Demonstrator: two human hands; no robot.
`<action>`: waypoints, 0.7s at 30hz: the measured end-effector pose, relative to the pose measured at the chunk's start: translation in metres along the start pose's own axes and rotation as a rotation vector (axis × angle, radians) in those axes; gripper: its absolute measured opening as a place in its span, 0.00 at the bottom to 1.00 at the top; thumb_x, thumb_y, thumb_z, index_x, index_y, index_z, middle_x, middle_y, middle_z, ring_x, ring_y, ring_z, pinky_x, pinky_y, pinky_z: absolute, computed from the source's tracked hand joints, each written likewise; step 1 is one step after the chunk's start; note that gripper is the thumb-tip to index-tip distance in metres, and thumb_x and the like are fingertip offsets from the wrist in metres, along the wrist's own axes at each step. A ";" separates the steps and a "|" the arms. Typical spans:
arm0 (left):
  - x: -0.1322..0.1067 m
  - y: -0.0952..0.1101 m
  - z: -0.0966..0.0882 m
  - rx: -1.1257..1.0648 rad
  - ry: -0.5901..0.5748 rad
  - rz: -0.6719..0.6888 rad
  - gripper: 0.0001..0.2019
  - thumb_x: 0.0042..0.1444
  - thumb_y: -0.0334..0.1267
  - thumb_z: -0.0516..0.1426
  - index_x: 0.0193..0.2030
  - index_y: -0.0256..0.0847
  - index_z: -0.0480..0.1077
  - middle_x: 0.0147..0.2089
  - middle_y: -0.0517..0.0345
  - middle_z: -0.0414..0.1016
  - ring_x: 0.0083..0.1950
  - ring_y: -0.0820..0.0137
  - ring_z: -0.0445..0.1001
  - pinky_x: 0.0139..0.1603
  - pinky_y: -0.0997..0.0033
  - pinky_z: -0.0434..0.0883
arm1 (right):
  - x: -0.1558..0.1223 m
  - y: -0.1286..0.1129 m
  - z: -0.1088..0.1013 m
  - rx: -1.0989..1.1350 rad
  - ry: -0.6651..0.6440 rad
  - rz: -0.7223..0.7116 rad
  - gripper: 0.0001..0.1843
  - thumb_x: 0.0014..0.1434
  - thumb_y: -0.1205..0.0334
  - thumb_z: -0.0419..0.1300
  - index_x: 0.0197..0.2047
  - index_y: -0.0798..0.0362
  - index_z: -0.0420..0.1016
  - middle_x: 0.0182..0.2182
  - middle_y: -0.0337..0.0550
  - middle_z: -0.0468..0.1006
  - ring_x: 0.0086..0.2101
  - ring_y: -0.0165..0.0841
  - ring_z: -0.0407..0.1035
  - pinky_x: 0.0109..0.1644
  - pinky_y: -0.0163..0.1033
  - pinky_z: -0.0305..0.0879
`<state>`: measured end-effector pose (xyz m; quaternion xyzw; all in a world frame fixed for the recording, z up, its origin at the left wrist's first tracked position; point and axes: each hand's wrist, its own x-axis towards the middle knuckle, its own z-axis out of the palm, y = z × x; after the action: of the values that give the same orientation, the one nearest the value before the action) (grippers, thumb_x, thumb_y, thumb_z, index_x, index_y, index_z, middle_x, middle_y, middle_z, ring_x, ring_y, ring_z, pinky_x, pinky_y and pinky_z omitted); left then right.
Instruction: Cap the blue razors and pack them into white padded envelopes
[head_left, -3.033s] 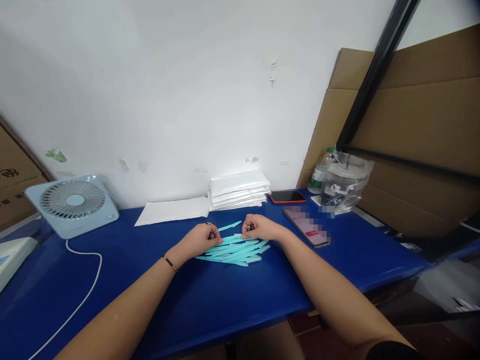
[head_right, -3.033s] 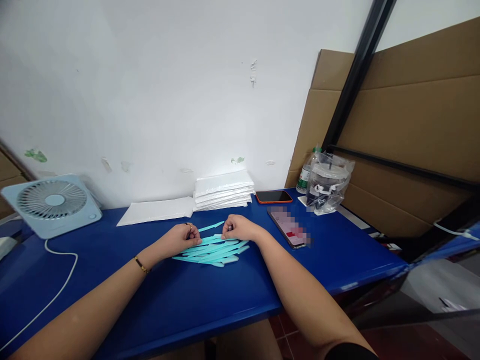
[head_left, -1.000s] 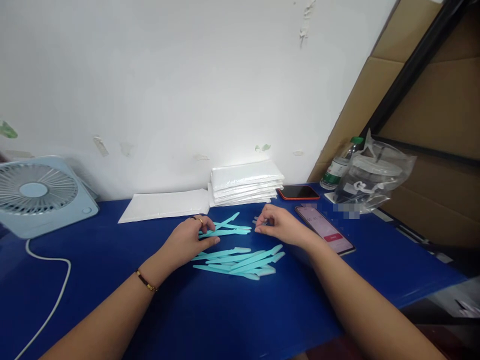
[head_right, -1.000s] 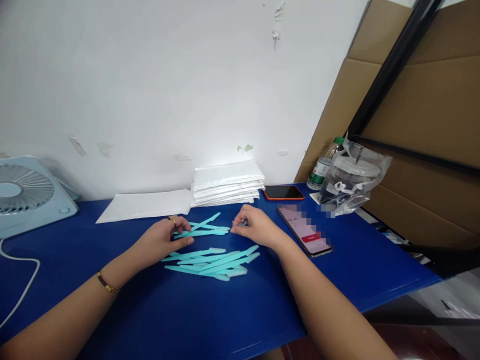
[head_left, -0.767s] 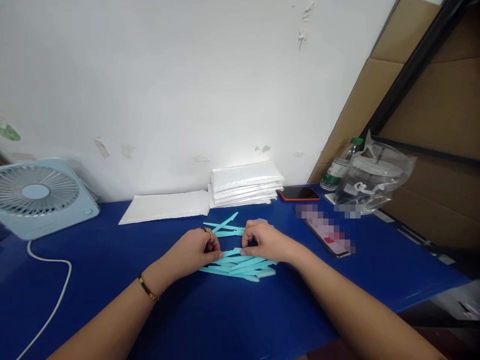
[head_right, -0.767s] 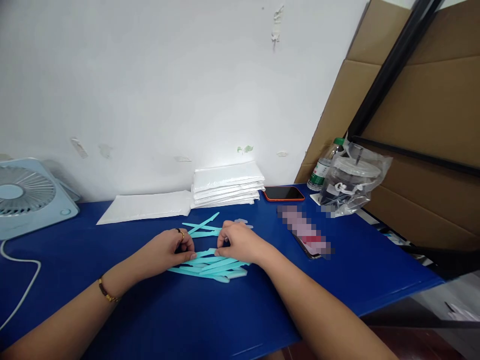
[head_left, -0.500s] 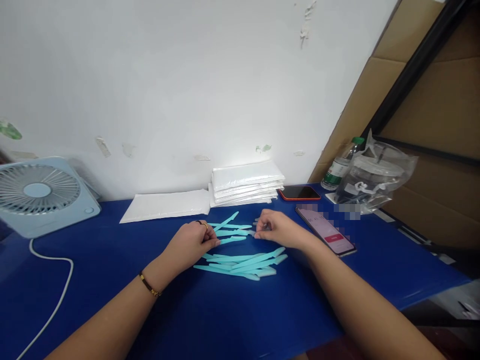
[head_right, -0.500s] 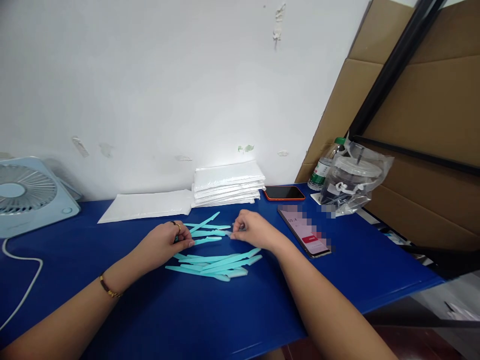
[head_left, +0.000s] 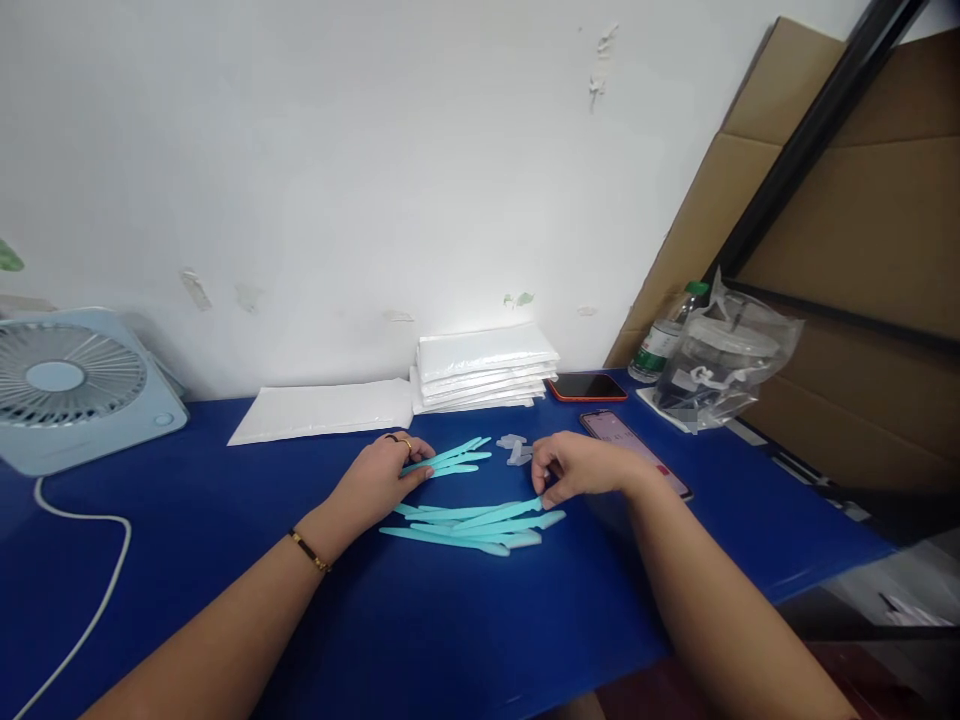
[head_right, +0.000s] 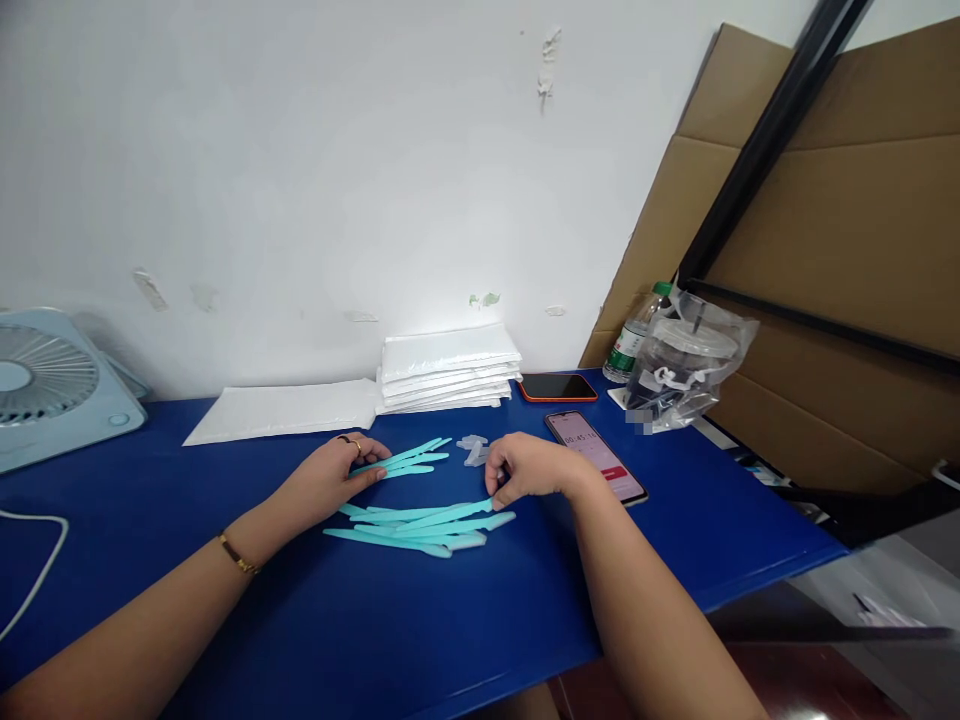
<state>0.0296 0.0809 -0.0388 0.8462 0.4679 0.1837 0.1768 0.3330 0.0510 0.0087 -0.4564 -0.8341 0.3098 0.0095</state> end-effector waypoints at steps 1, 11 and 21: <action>-0.001 0.003 -0.002 0.009 0.017 0.002 0.14 0.55 0.48 0.53 0.45 0.46 0.71 0.44 0.57 0.72 0.45 0.64 0.69 0.44 0.65 0.66 | 0.001 -0.001 0.001 -0.007 -0.009 -0.012 0.13 0.44 0.55 0.66 0.32 0.55 0.78 0.31 0.40 0.72 0.28 0.28 0.64 0.28 0.32 0.57; -0.016 0.045 -0.013 0.029 -0.112 0.148 0.14 0.60 0.48 0.49 0.35 0.45 0.72 0.33 0.62 0.74 0.37 0.69 0.69 0.37 0.72 0.61 | 0.018 -0.016 0.018 0.087 0.214 -0.167 0.10 0.55 0.55 0.59 0.33 0.53 0.72 0.33 0.40 0.67 0.30 0.27 0.62 0.33 0.32 0.59; -0.007 0.019 -0.018 0.185 0.003 -0.001 0.10 0.56 0.45 0.52 0.37 0.46 0.72 0.36 0.61 0.73 0.40 0.67 0.69 0.38 0.69 0.60 | 0.021 0.002 0.017 0.076 0.428 -0.073 0.11 0.51 0.55 0.63 0.33 0.54 0.74 0.35 0.41 0.68 0.32 0.29 0.64 0.35 0.34 0.59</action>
<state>0.0317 0.0676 -0.0155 0.8584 0.4836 0.1409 0.0972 0.3170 0.0588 -0.0115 -0.4806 -0.8166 0.2367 0.2149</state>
